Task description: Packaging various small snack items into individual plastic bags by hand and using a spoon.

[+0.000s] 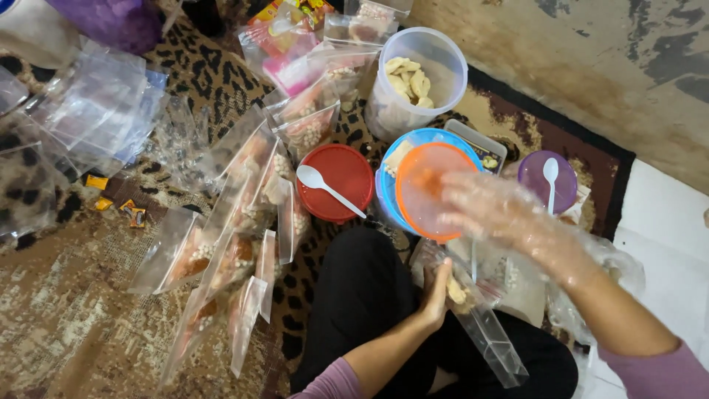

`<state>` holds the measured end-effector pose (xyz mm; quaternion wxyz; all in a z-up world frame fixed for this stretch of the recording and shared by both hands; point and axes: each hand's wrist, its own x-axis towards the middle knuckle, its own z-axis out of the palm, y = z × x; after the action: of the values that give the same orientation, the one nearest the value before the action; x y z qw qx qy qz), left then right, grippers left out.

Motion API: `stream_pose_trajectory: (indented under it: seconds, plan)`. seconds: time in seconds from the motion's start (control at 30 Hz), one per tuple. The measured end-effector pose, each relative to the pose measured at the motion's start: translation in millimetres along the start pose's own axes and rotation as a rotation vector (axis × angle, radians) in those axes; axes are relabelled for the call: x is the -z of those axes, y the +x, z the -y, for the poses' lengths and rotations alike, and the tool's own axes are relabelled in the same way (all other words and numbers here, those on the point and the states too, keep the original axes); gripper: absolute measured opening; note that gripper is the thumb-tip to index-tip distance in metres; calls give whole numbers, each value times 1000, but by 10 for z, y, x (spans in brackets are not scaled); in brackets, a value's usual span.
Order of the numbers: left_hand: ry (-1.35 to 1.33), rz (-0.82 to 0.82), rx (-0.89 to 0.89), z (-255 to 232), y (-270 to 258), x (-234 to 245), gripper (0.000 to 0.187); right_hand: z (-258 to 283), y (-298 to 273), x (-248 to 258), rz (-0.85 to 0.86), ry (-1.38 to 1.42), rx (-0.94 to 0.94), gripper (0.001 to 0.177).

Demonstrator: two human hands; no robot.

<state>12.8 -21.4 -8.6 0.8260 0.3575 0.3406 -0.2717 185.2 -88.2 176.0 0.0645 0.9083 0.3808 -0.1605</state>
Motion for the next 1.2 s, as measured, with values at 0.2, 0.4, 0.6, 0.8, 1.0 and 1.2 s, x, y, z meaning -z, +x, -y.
stream_pose_trajectory:
  seconds: [0.2,0.4,0.6,0.8,1.0,1.2]
  plan:
    - [92,-49,-98,179,172,32,39,-235,552,841,-183,346,-270,30]
    - [200,-51,-115,16,19,0,39,-785,1647,415,-296,578,-392,39]
    - [282,16,43,-124,-18,-16,55,-949,2383,151,-74,591,-530,48]
    - [173,171,67,-135,-126,-6,47,-1302,2418,-359,-56,501,-588,54]
    - [120,76,102,18,0,-5,38,-704,1857,821,-222,775,-768,19]
    - [281,38,9,90,97,35,48,-1162,1839,452,-551,985,-514,27]
